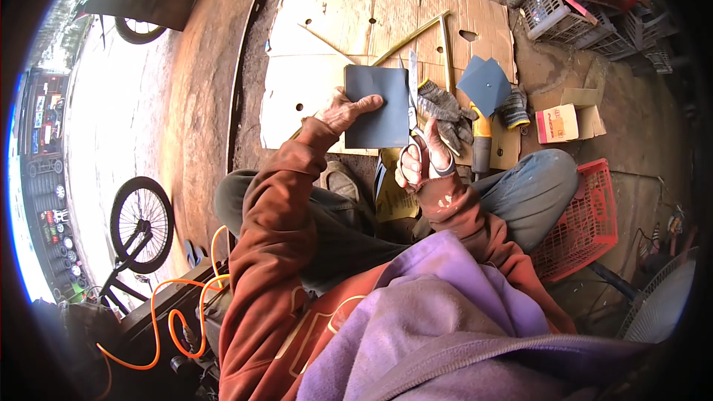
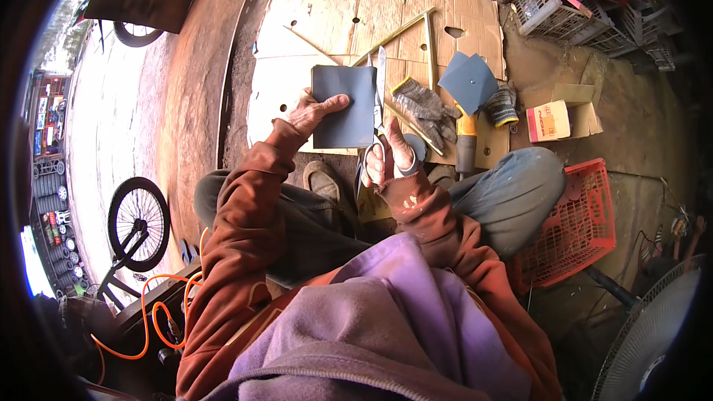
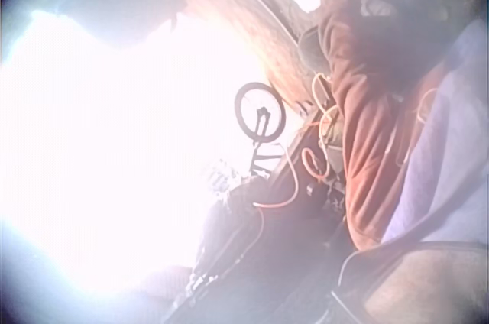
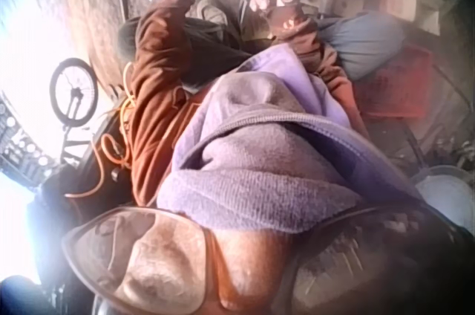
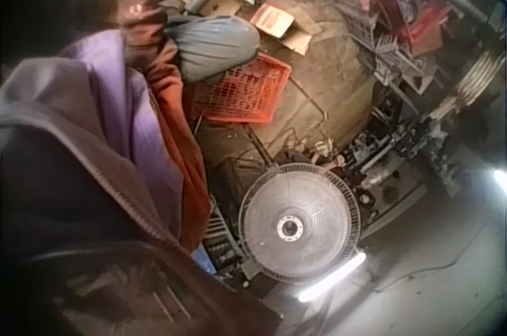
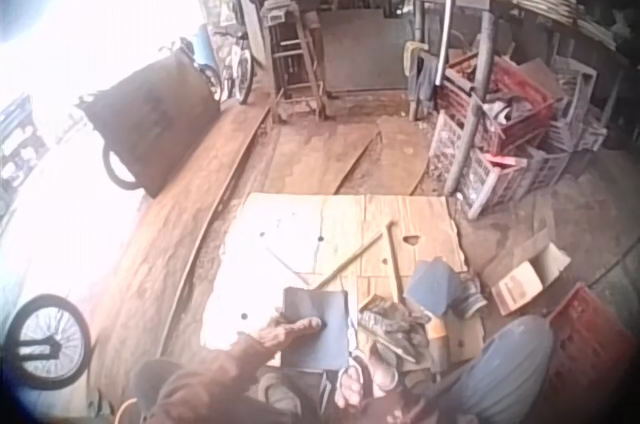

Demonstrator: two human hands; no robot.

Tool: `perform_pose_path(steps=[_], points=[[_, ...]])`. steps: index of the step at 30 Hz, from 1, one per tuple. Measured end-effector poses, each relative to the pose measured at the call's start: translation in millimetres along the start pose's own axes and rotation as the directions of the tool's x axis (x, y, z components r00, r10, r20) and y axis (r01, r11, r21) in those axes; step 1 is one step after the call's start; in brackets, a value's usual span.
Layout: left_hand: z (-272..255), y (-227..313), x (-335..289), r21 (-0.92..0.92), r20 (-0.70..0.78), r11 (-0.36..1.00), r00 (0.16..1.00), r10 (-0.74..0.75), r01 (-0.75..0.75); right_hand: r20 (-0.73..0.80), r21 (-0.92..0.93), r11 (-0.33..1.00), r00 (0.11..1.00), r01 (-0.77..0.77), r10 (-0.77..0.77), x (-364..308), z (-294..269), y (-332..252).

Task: The person cuts a piece of sandpaper with shears, punches holes in it using a hammer and a punch tool, and then attaches the prepared sandpaper to a handheld power grinder.

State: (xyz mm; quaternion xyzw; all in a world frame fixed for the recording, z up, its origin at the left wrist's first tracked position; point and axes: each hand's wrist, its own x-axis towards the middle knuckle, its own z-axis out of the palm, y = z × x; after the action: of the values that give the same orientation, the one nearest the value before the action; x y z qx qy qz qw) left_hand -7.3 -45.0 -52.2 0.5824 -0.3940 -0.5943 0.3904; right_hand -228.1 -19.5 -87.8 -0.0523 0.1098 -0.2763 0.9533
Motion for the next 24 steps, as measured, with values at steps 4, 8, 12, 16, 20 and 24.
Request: perform_pose_path(steps=[4,8,12,16,20,24], points=[[-2.2,-8.7,5.2,0.099,-0.037,0.994,0.998,-0.05,0.053,0.082,0.016,0.996,0.993,0.084,-0.085,-2.0,-4.1,8.3],[8.0,0.3,5.6,0.015,-0.029,0.999,0.999,0.034,-0.033,-0.133,-0.032,0.995,0.986,0.098,-0.101,-8.1,-3.7,2.5],[-34.2,-48.3,23.3,0.282,-0.288,0.946,0.955,-0.074,0.159,-0.3,-0.443,0.875,0.887,0.197,-0.352,-21.7,55.3,-9.2],[-36.1,-78.1,36.1,0.625,-0.482,0.686,0.876,-0.035,0.371,-0.057,-0.719,0.641,0.897,0.267,-0.438,-56.6,72.7,-48.8],[-53.5,-111.9,48.2,0.354,-0.251,0.892,0.947,-0.198,0.28,-0.225,-0.904,0.427,0.884,-0.033,-0.409,-64.5,77.6,-78.0],[-22.9,-112.8,52.4,0.72,-0.408,0.631,0.912,0.047,0.29,-0.252,-0.967,0.136,0.847,-0.213,-0.468,-55.1,25.1,-77.2]])
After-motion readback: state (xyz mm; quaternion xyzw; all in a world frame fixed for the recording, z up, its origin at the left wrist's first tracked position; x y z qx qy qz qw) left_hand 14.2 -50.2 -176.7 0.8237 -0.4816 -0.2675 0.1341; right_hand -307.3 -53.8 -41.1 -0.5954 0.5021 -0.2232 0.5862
